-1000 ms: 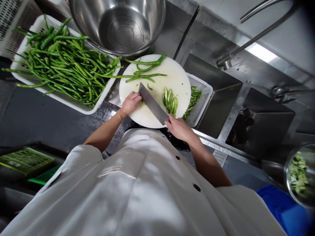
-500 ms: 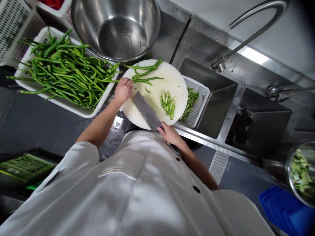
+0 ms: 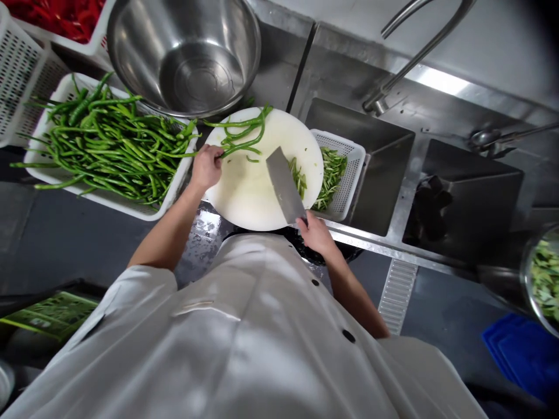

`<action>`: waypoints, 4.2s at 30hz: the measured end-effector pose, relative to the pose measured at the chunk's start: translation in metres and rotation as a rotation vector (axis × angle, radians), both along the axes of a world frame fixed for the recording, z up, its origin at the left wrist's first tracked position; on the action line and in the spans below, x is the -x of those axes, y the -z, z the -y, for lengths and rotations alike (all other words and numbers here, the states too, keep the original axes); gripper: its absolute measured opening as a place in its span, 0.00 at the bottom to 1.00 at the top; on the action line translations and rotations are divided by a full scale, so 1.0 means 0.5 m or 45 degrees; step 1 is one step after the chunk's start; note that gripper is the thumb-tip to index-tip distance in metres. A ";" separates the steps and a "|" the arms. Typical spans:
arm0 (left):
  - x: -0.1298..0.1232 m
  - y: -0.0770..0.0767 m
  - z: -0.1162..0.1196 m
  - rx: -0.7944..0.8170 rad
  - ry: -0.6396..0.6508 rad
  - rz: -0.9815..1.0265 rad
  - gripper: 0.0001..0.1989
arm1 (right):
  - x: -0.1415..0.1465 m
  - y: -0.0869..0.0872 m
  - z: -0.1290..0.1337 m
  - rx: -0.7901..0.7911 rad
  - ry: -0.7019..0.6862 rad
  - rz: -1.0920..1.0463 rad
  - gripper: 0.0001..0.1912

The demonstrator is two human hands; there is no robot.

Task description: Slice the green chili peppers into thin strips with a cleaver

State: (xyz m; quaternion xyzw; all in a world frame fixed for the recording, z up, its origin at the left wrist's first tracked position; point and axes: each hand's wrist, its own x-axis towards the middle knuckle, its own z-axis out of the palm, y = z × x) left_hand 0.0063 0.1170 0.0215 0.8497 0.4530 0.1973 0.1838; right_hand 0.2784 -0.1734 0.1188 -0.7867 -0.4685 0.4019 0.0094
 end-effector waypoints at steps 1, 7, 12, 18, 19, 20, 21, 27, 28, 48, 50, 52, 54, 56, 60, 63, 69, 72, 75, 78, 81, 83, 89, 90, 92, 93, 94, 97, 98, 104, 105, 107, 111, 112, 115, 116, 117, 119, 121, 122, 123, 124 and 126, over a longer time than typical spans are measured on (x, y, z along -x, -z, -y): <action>0.018 -0.015 0.016 -0.026 0.015 0.023 0.12 | 0.011 0.001 -0.006 -0.009 -0.039 -0.020 0.19; 0.073 -0.045 0.090 -0.075 0.315 -0.088 0.16 | 0.018 0.022 -0.050 0.025 0.015 -0.151 0.19; 0.064 -0.014 0.112 -0.025 0.490 -0.221 0.17 | -0.059 0.011 -0.020 0.024 -0.001 0.045 0.21; 0.021 0.007 0.174 0.005 0.400 -0.235 0.14 | -0.039 -0.052 0.065 0.071 -0.245 0.380 0.24; 0.013 0.009 0.187 0.033 0.364 -0.264 0.14 | -0.023 -0.063 0.074 0.091 -0.274 0.392 0.25; 0.006 0.010 0.199 0.058 0.312 -0.294 0.14 | -0.007 -0.071 0.078 0.105 -0.306 0.389 0.25; 0.001 0.010 0.209 0.079 0.251 -0.323 0.15 | 0.010 -0.076 0.077 0.117 -0.341 0.371 0.24; -0.006 0.005 0.219 0.102 0.101 -0.442 0.14 | 0.071 -0.057 0.012 0.184 -0.451 0.242 0.20; -0.004 0.004 0.207 0.090 0.087 -0.452 0.14 | 0.071 -0.055 0.008 0.171 -0.432 0.250 0.21; -0.154 0.035 0.152 -0.263 0.685 -0.179 0.15 | 0.007 -0.021 0.115 0.160 -0.140 0.181 0.23; -0.136 0.054 0.177 -0.273 0.554 -0.052 0.16 | 0.008 -0.024 0.115 0.178 -0.174 0.175 0.24; -0.121 0.072 0.198 -0.284 0.516 0.041 0.16 | 0.008 -0.027 0.113 0.215 -0.215 0.184 0.24; -0.113 0.086 0.210 -0.298 0.533 0.096 0.16 | 0.007 -0.030 0.110 0.248 -0.260 0.207 0.24; -0.113 0.092 0.211 -0.322 0.553 0.117 0.16 | 0.005 -0.035 0.105 0.268 -0.301 0.232 0.23; -0.128 0.086 0.198 -0.367 0.618 0.077 0.17 | -0.003 -0.042 0.095 0.263 -0.324 0.234 0.24; -0.141 0.077 0.191 -0.373 0.704 0.051 0.19 | -0.013 -0.045 0.092 0.237 -0.282 0.197 0.24; -0.146 0.066 0.191 -0.209 0.747 0.011 0.20 | -0.020 -0.044 0.094 0.217 -0.256 0.160 0.23; -0.142 0.062 0.194 -0.161 0.715 -0.025 0.19 | -0.019 -0.044 0.095 0.203 -0.259 0.179 0.23; -0.140 0.061 0.195 -0.153 0.695 -0.034 0.19 | -0.018 -0.049 0.095 0.194 -0.269 0.190 0.23; -0.142 0.062 0.193 -0.171 0.712 -0.053 0.19 | -0.020 -0.062 0.093 0.196 -0.286 0.191 0.23; -0.144 0.062 0.191 -0.166 0.732 -0.064 0.19 | -0.025 -0.078 0.085 0.214 -0.313 0.205 0.22; -0.144 0.062 0.190 -0.168 0.734 -0.066 0.19 | -0.030 -0.086 0.077 0.224 -0.331 0.203 0.20; -0.144 0.062 0.191 -0.227 0.736 -0.074 0.18 | -0.051 -0.093 0.067 0.139 -0.265 0.038 0.16; -0.144 0.063 0.191 -0.241 0.737 -0.078 0.18 | -0.054 -0.093 0.068 0.141 -0.241 -0.006 0.16; -0.143 0.064 0.191 -0.254 0.733 -0.085 0.18 | -0.058 -0.088 0.067 0.158 -0.198 -0.079 0.16; -0.143 0.064 0.190 -0.246 0.729 -0.080 0.18 | -0.056 -0.082 0.064 0.156 -0.182 -0.104 0.16; -0.142 0.065 0.190 -0.229 0.724 -0.071 0.17 | -0.052 -0.073 0.058 0.144 -0.170 -0.123 0.16; -0.143 0.067 0.193 -0.180 0.709 -0.048 0.17 | -0.025 -0.028 0.026 0.065 -0.120 -0.118 0.15; -0.145 0.067 0.195 -0.176 0.705 -0.049 0.18 | -0.014 -0.011 0.012 0.043 -0.093 -0.103 0.16; -0.125 0.055 0.168 -0.121 0.691 -0.008 0.17 | 0.000 0.023 -0.020 0.022 -0.050 -0.091 0.21; -0.111 0.051 0.148 -0.112 0.616 0.007 0.15 | -0.005 0.015 -0.010 -0.001 -0.070 -0.039 0.21; -0.073 0.041 0.095 -0.114 0.404 0.009 0.12 | -0.015 -0.003 0.014 -0.042 -0.145 0.069 0.22; 0.005 0.029 -0.005 -0.075 0.236 -0.139 0.17 | -0.018 -0.018 0.045 0.022 -0.342 0.109 0.20; 0.017 0.027 -0.017 -0.049 0.258 -0.176 0.17 | -0.018 -0.015 0.045 0.037 -0.360 0.091 0.19; 0.018 0.017 0.001 0.005 0.391 -0.243 0.16 | -0.026 0.000 0.032 0.018 -0.297 0.043 0.17; 0.009 0.014 0.023 0.009 0.447 -0.252 0.16 | -0.032 0.004 0.028 0.009 -0.249 0.063 0.17; -0.002 0.011 0.050 0.007 0.502 -0.254 0.16 | -0.038 0.006 0.026 0.010 -0.204 0.105 0.17; -0.028 0.010 0.111 -0.003 0.569 -0.228 0.15 | -0.049 0.003 0.028 0.037 -0.161 0.222 0.19; -0.050 0.019 0.164 -0.024 0.535 -0.168 0.14 | -0.053 -0.005 0.036 0.073 -0.198 0.297 0.22; -0.057 0.026 0.184 -0.038 0.487 -0.136 0.14 | -0.050 -0.009 0.041 0.091 -0.239 0.307 0.23; -0.061 0.035 0.199 -0.050 0.434 -0.110 0.14 | -0.046 -0.014 0.046 0.111 -0.282 0.311 0.24; -0.062 0.044 0.209 -0.061 0.388 -0.091 0.14 | -0.040 -0.018 0.050 0.134 -0.325 0.312 0.24; -0.060 0.061 0.217 -0.083 0.328 -0.073 0.14 | -0.027 -0.028 0.054 0.181 -0.397 0.330 0.24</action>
